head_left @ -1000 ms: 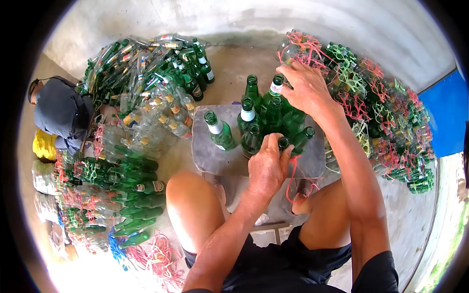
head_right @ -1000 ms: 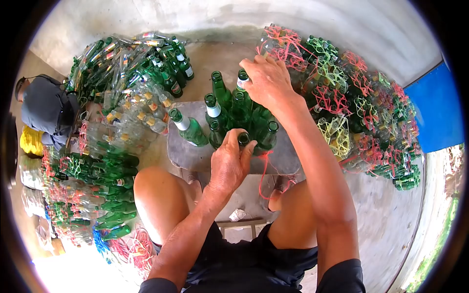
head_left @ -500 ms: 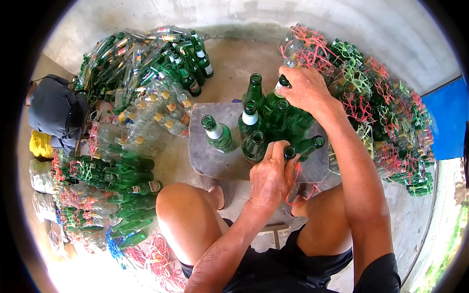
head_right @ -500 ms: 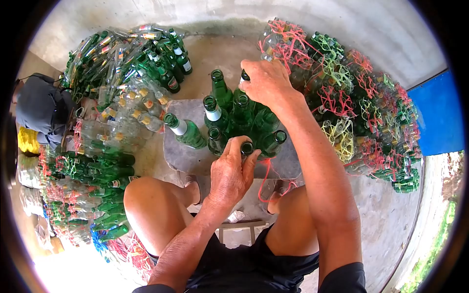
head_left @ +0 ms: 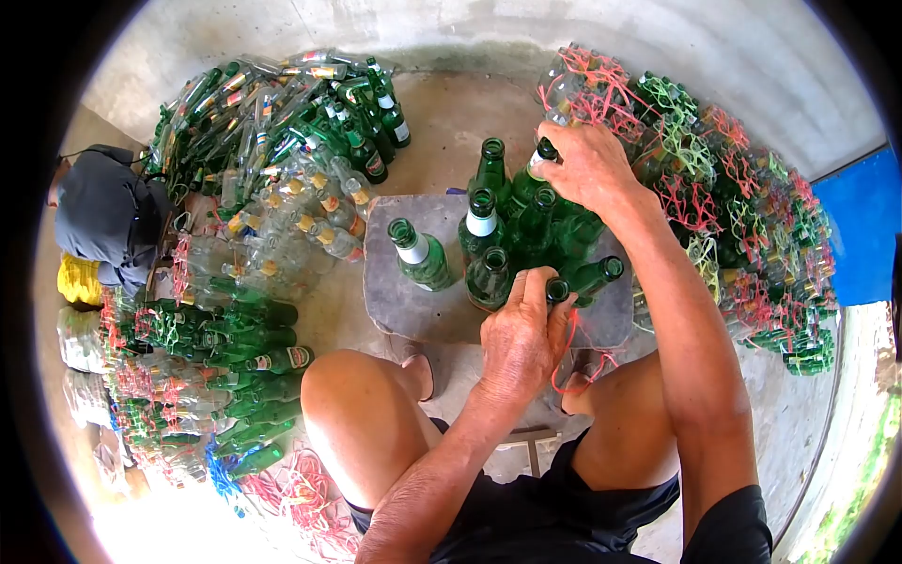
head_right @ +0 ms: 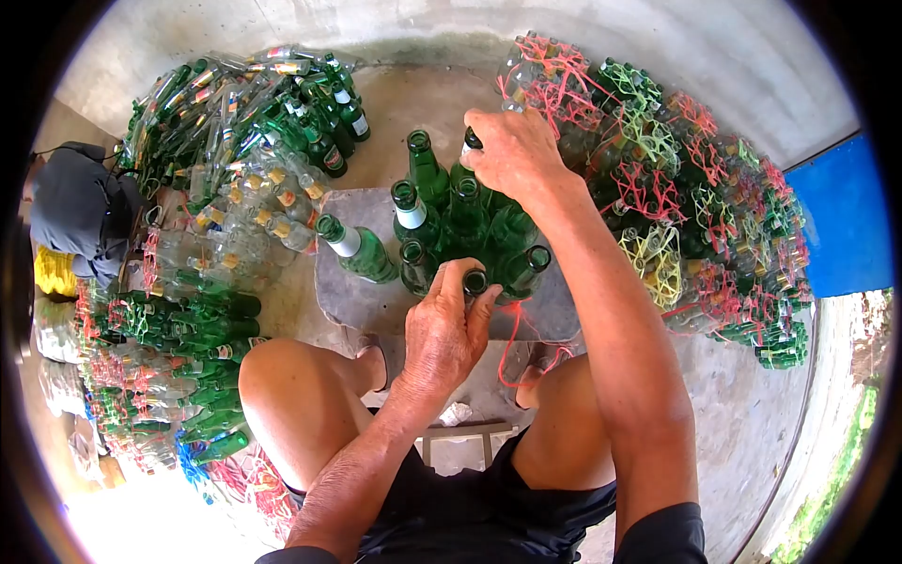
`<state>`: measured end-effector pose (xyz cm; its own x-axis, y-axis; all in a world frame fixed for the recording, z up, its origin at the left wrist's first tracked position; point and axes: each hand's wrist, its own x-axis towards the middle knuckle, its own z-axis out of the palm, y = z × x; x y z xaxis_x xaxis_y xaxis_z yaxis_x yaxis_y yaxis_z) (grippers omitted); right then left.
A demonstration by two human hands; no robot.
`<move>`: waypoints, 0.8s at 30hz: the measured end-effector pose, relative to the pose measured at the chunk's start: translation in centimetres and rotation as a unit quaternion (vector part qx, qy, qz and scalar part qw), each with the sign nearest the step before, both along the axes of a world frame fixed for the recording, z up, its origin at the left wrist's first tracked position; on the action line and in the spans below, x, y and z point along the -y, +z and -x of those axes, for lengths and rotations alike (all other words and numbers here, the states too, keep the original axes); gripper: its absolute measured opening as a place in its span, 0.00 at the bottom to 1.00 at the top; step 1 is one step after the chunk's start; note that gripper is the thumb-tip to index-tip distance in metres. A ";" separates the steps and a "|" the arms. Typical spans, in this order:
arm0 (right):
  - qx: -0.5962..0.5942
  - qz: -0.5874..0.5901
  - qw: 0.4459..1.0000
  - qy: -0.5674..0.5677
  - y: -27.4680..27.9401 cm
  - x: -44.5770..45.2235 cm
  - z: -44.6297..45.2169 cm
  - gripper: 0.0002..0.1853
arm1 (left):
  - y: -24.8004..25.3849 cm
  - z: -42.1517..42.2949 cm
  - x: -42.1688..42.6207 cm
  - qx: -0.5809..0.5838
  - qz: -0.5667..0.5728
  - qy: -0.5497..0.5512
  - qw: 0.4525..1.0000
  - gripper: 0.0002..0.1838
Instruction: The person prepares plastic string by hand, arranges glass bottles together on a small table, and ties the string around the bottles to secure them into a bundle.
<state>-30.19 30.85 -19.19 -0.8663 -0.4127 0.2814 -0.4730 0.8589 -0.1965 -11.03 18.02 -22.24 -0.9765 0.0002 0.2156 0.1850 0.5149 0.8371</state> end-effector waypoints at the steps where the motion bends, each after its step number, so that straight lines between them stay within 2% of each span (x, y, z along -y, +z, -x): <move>1: -0.004 -0.001 1.000 0.000 0.0 0.0 0.0 0.17 | -0.1 0.0 0.0 -0.004 0.001 0.000 1.000 0.16; 10: -0.041 0.014 0.998 0.037 0.8 -0.7 -0.5 0.16 | -0.1 -0.1 0.0 -0.007 0.001 0.005 1.000 0.15; 13: -0.174 0.012 0.983 0.055 2.1 -0.9 -1.6 0.15 | -0.1 -0.1 -0.1 -0.007 0.000 0.006 1.000 0.15; 16: -0.044 0.023 0.997 0.062 4.4 -0.6 -3.6 0.16 | -0.4 -0.1 -0.1 -0.018 0.003 0.008 1.000 0.16; 20: -0.038 0.035 0.991 0.121 2.3 -0.3 -5.1 0.15 | -0.2 -0.2 -0.1 -0.014 0.008 0.005 1.000 0.16; 24: 0.061 -0.011 0.995 0.079 2.8 0.2 -5.9 0.15 | -0.1 -0.2 0.0 -0.006 0.008 0.002 1.000 0.15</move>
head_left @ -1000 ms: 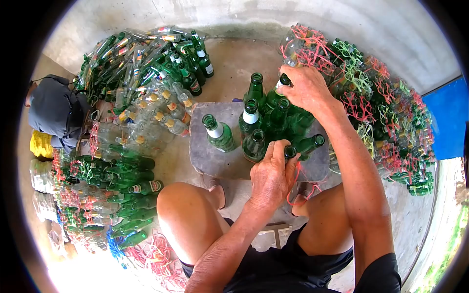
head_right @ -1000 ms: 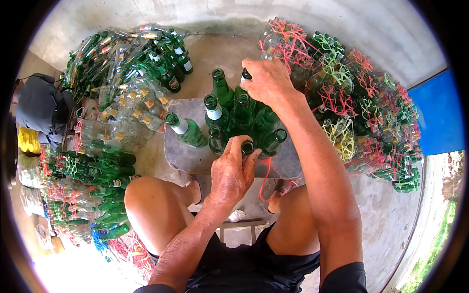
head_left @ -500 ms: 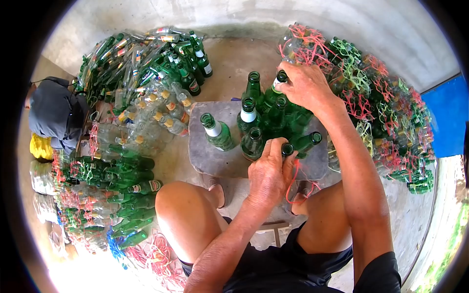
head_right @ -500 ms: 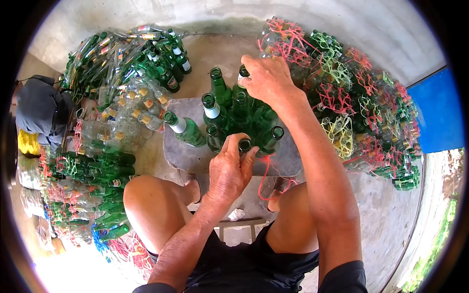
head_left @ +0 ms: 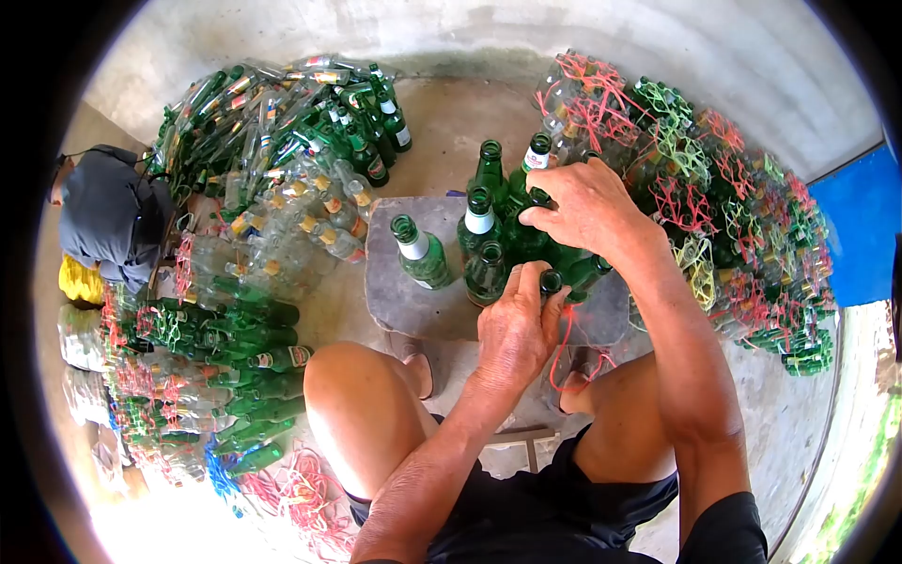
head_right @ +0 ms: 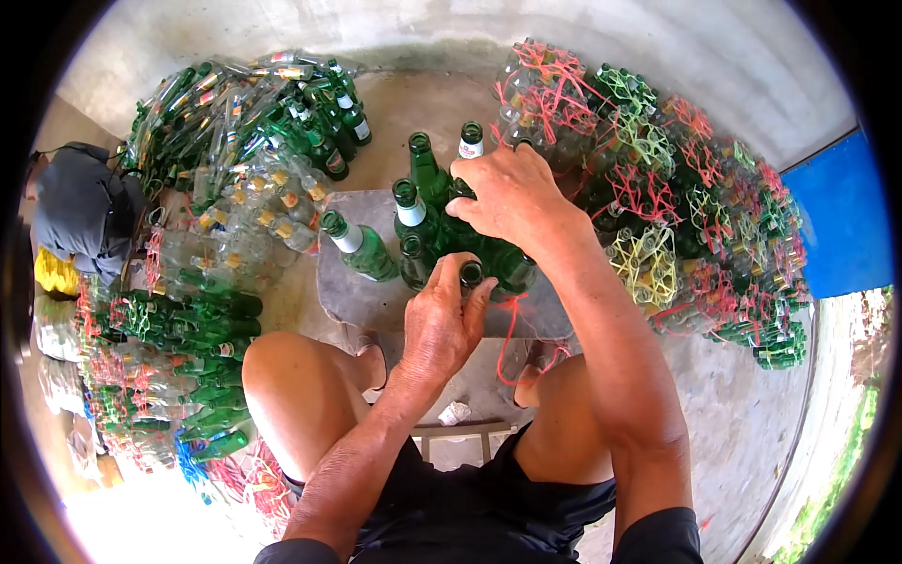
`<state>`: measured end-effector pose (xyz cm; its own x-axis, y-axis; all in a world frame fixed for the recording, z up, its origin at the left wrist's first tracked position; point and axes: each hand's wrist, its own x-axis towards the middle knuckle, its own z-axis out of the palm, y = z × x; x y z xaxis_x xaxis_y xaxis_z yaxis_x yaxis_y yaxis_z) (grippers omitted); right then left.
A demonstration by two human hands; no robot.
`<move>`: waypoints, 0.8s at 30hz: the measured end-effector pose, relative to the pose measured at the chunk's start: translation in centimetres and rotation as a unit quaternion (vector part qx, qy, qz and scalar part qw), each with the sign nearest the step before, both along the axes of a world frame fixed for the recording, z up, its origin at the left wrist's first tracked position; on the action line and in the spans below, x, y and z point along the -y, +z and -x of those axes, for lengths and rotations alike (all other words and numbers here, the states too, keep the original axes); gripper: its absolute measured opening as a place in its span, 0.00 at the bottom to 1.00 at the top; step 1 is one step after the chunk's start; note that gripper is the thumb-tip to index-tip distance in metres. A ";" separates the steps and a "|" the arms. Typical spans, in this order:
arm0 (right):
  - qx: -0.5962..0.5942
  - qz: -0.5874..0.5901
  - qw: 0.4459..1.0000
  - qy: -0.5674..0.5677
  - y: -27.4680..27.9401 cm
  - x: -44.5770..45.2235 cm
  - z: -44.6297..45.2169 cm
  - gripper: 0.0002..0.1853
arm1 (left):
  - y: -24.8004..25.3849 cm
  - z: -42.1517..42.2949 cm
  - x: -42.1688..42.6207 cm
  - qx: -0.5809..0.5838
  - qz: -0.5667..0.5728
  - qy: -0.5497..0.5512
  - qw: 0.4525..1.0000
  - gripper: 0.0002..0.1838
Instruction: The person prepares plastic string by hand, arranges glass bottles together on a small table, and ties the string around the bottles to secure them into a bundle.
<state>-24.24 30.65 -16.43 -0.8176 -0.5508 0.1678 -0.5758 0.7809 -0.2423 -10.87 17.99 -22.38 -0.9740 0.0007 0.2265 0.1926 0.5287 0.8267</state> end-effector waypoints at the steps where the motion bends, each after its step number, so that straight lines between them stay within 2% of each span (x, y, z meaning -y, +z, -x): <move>1: -0.011 0.000 1.000 0.001 -0.2 0.1 0.1 0.15 | 0.0 0.0 0.0 -0.005 -0.001 -0.001 1.000 0.15; 6: -0.026 -0.016 1.000 -0.009 -0.9 0.5 0.4 0.15 | 0.0 0.0 0.1 -0.008 -0.002 -0.002 1.000 0.16; 12: -0.039 0.016 0.999 -0.023 -1.1 0.1 0.5 0.16 | 0.2 -0.1 0.2 0.009 -0.007 -0.004 1.000 0.16; 15: -0.058 0.012 0.998 -0.030 -0.9 0.3 0.4 0.13 | 0.3 -0.1 0.2 0.006 -0.009 -0.004 1.000 0.15; 24: -0.076 0.010 0.996 -0.039 -1.2 0.5 0.0 0.15 | -0.1 -0.3 0.4 -0.005 -0.020 0.003 1.000 0.16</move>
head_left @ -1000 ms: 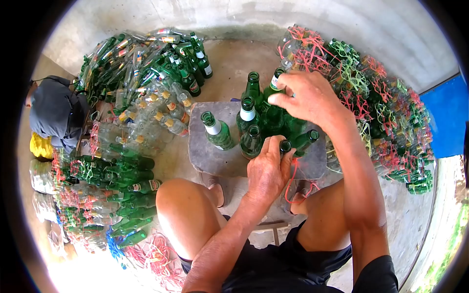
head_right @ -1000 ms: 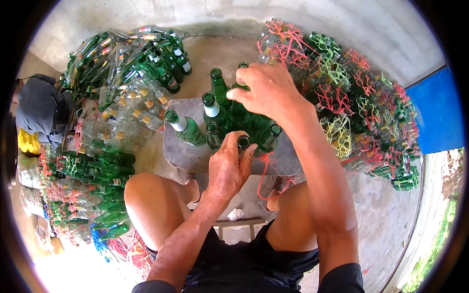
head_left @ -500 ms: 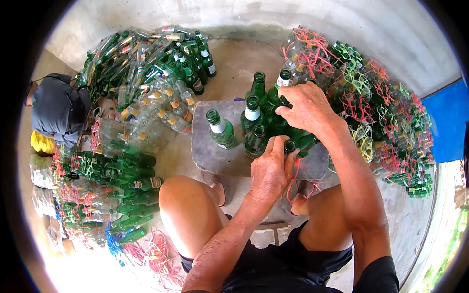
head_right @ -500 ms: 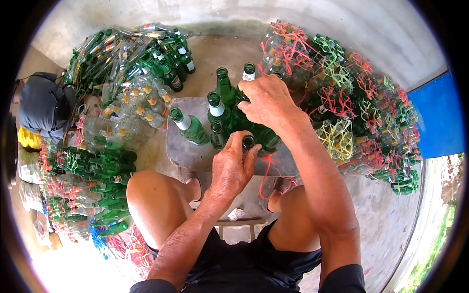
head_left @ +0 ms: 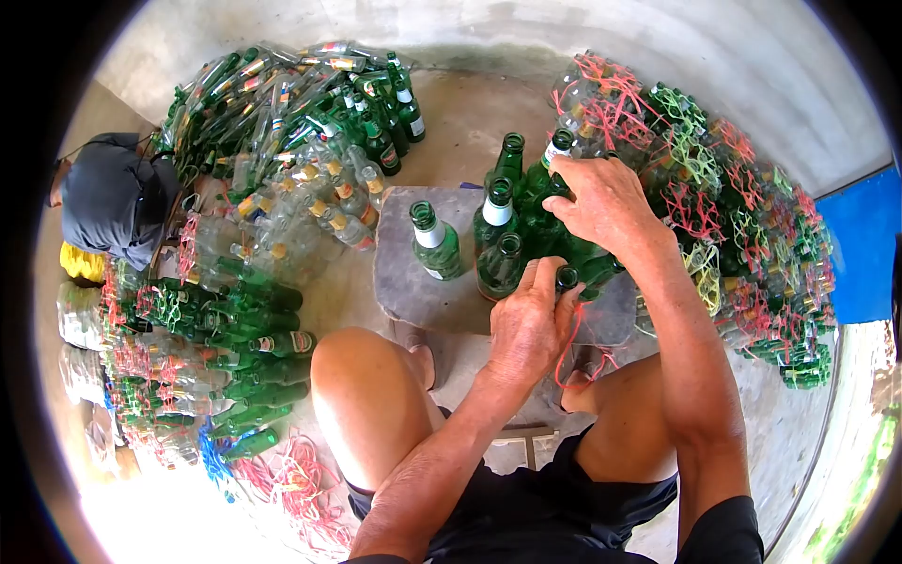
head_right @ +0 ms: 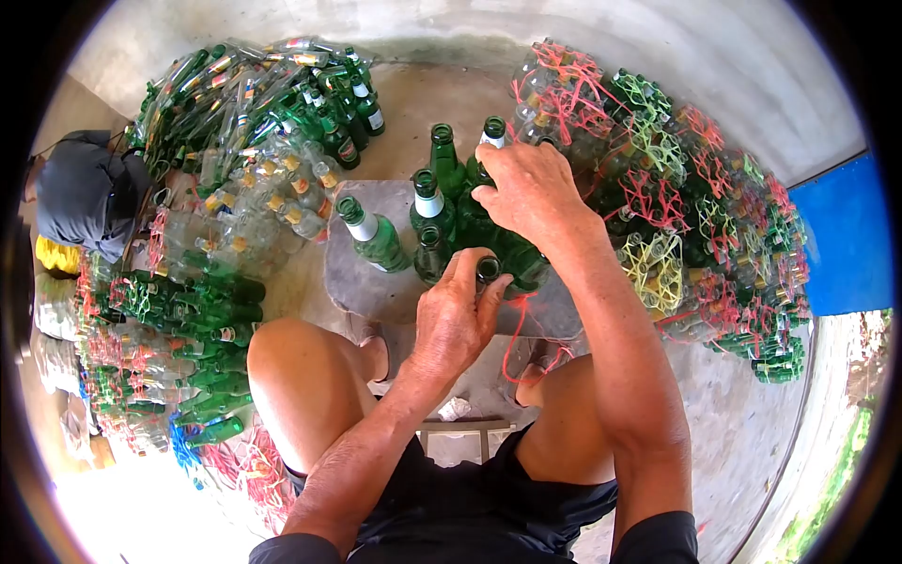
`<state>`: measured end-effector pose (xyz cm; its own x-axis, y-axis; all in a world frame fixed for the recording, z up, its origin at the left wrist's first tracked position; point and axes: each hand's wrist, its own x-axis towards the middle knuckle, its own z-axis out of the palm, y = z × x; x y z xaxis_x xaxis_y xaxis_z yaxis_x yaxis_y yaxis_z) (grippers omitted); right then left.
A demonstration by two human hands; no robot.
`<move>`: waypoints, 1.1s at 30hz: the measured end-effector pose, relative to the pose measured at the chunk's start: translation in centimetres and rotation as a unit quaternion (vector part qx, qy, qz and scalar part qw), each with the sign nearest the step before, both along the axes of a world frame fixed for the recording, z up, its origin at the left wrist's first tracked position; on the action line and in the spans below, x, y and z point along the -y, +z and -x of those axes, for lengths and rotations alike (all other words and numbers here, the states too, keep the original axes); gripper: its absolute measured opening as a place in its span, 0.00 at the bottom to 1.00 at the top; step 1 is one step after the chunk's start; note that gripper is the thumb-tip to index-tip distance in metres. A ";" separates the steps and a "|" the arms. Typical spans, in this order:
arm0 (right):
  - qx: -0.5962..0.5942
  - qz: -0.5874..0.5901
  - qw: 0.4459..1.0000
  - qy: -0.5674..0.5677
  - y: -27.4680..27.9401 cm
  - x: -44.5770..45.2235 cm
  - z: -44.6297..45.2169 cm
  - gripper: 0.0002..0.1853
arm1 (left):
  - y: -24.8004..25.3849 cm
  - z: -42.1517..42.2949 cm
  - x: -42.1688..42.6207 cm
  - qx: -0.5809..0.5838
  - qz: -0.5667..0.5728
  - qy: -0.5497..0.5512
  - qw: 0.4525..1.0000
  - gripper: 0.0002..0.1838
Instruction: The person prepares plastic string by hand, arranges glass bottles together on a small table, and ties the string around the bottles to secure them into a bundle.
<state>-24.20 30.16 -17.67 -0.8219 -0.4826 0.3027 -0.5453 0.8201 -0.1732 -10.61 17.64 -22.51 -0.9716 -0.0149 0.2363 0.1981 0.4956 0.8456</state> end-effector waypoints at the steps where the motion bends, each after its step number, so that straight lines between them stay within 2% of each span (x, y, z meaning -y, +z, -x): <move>1: 0.017 -0.005 1.000 -0.006 0.2 0.1 -0.1 0.17 | -0.1 0.0 0.0 -0.001 -0.003 0.001 1.000 0.16; 3: 0.050 -0.016 0.998 -0.017 0.6 0.2 -0.2 0.19 | -0.3 -0.1 -0.1 -0.005 -0.005 0.004 1.000 0.16; 6: -0.004 0.032 0.999 0.023 0.4 0.1 -0.3 0.18 | -0.3 -0.1 0.0 -0.008 -0.003 0.008 1.000 0.17; 10: -0.088 0.032 0.994 0.054 2.5 1.5 -0.8 0.15 | -0.3 -0.2 0.2 -0.012 -0.007 0.009 1.000 0.17; 13: -0.012 0.056 0.994 0.091 5.1 5.3 -2.8 0.15 | -0.6 -0.2 0.4 -0.014 -0.004 -0.001 1.000 0.18; 14: -0.018 0.059 0.991 0.115 5.3 6.7 -3.2 0.15 | -0.7 -0.2 0.3 -0.018 -0.006 0.006 1.000 0.17; 15: -0.047 0.022 0.991 0.126 5.0 8.0 -3.3 0.14 | -0.9 -0.3 0.3 -0.022 -0.009 0.013 1.000 0.16; 18: -0.034 -0.032 0.988 0.144 4.3 11.5 -3.1 0.13 | -2.3 -0.4 0.4 0.023 0.031 -0.013 0.999 0.12; 24: 0.017 -0.089 0.980 0.178 1.2 14.6 -2.6 0.11 | -3.7 -0.5 0.1 -0.050 0.029 -0.006 0.998 0.07; 27: 0.043 -0.077 0.983 0.161 -0.1 15.3 -1.8 0.11 | -3.9 -0.3 0.1 -0.014 0.042 -0.008 0.999 0.13; 30: 0.068 -0.043 0.986 0.146 1.0 14.6 -1.9 0.12 | -3.4 -0.5 0.3 0.019 0.050 -0.016 0.998 0.13; 33: 0.054 0.022 0.994 0.096 4.5 13.5 -2.8 0.14 | -2.3 -0.6 0.4 -0.055 0.033 0.012 0.998 0.13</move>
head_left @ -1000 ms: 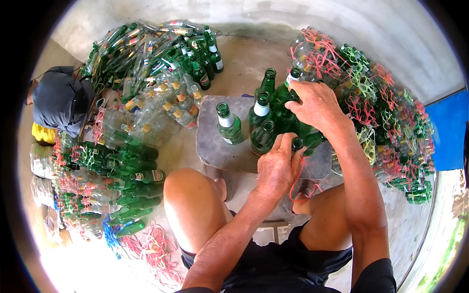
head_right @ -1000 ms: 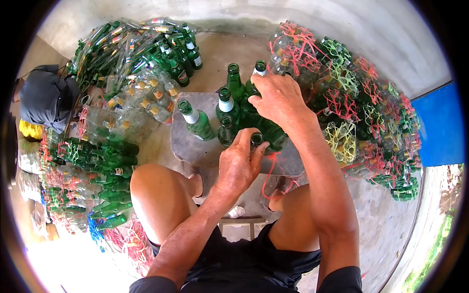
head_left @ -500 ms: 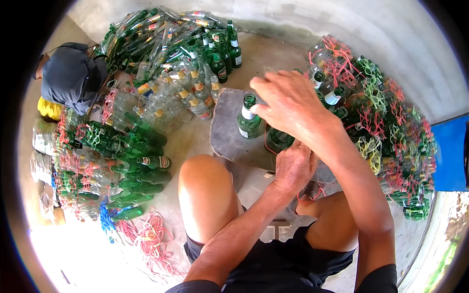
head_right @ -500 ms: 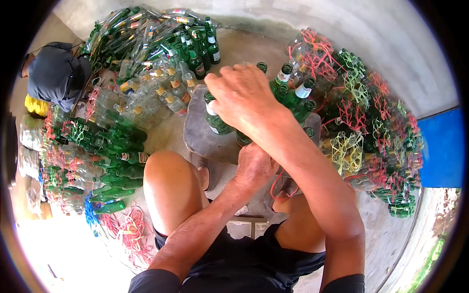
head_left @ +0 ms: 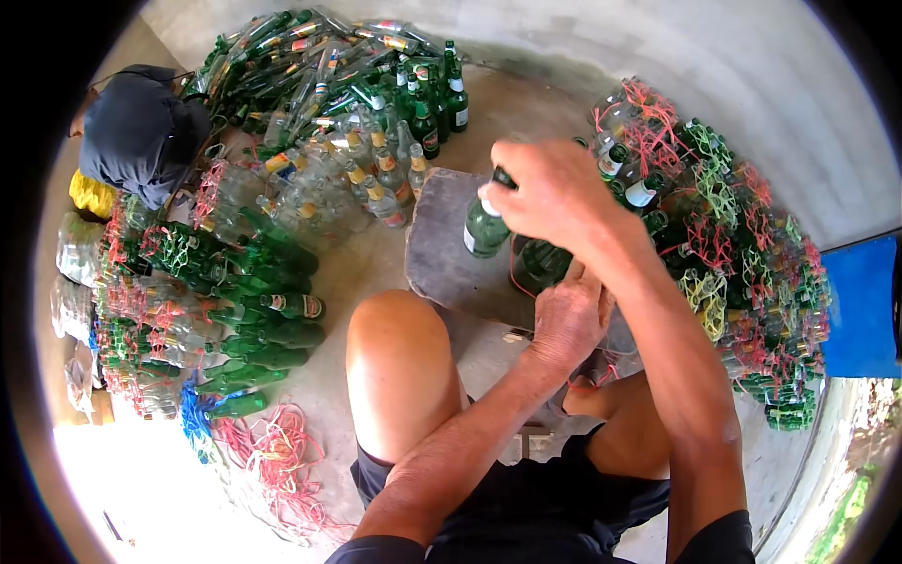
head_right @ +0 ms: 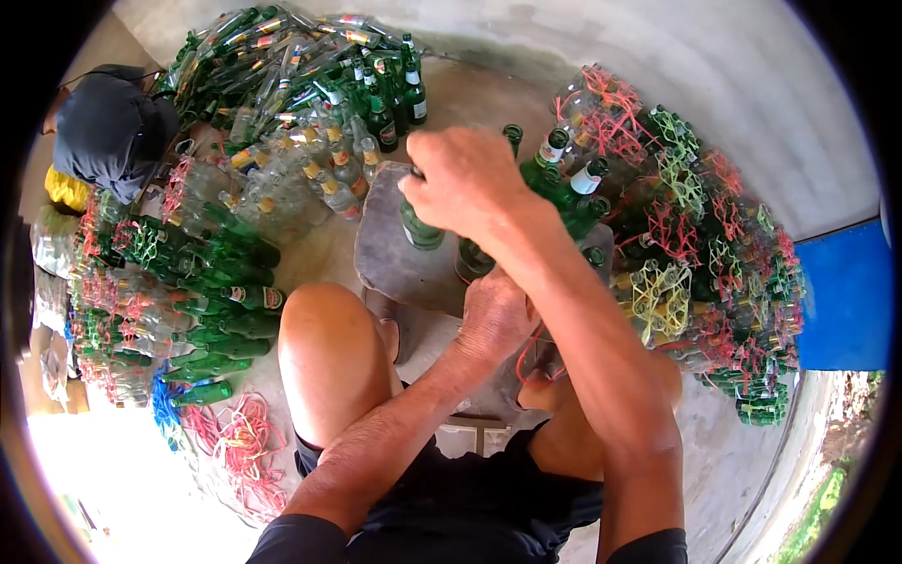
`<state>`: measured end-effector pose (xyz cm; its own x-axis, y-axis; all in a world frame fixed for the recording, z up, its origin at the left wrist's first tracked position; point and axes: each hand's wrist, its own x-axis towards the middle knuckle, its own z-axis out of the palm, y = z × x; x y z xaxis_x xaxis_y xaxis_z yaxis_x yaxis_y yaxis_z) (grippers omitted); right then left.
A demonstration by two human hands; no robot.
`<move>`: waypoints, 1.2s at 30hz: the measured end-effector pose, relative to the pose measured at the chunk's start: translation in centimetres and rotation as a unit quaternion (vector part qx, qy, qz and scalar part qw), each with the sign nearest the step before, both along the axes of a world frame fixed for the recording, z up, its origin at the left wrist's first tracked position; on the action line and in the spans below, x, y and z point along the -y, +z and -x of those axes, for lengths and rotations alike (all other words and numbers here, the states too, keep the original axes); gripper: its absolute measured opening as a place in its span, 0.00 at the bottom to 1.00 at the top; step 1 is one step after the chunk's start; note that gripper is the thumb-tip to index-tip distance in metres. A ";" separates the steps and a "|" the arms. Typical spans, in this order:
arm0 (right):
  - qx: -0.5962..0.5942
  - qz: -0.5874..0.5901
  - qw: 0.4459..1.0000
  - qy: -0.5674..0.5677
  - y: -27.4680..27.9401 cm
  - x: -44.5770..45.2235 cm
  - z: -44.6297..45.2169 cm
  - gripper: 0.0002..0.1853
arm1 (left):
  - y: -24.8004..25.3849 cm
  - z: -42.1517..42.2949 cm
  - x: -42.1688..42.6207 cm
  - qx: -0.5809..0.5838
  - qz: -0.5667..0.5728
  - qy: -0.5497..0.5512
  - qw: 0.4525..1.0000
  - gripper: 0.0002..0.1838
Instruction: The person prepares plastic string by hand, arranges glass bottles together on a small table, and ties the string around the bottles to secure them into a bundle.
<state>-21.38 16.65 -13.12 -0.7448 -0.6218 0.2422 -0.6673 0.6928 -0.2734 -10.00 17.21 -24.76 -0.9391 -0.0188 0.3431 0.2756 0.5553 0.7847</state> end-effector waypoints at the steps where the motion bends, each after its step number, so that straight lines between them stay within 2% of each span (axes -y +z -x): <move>1: 0.011 0.014 1.000 -0.023 1.7 -0.5 -0.3 0.14 | 0.4 -0.1 0.0 0.015 0.003 0.003 1.000 0.17; 3: -0.067 0.071 0.995 -0.015 4.6 -2.2 -1.0 0.15 | 1.1 -0.2 -0.2 -0.001 -0.011 0.019 1.000 0.18; 4: -0.041 0.082 0.995 -0.035 6.8 -3.0 -1.6 0.15 | 1.3 -0.2 -0.4 -0.008 -0.018 0.029 0.999 0.18; 8: -0.100 0.154 0.981 -0.058 12.8 -6.7 -3.6 0.12 | 1.5 -0.4 -0.7 0.000 -0.033 0.034 0.999 0.18; 12: -0.055 0.236 0.966 -0.091 16.7 -10.3 -5.7 0.10 | 1.3 -0.6 -1.0 -0.032 -0.011 0.048 0.998 0.18; 15: -0.055 0.238 0.960 -0.137 17.8 -11.9 -6.8 0.10 | 1.2 -0.6 -1.2 -0.049 -0.003 0.055 0.997 0.18; 24: -0.072 0.167 0.966 -0.183 15.1 -14.5 -6.9 0.16 | 1.3 -0.9 -1.4 -0.031 -0.007 0.053 0.998 0.19; 33: 0.006 0.226 0.961 -0.157 10.3 -14.6 -5.7 0.13 | 1.3 -1.2 -1.2 -0.048 -0.012 0.049 0.998 0.18; 36: -0.047 0.172 0.971 -0.160 9.3 -14.7 -5.0 0.14 | 1.2 -1.2 -1.2 -0.050 -0.012 0.048 0.998 0.18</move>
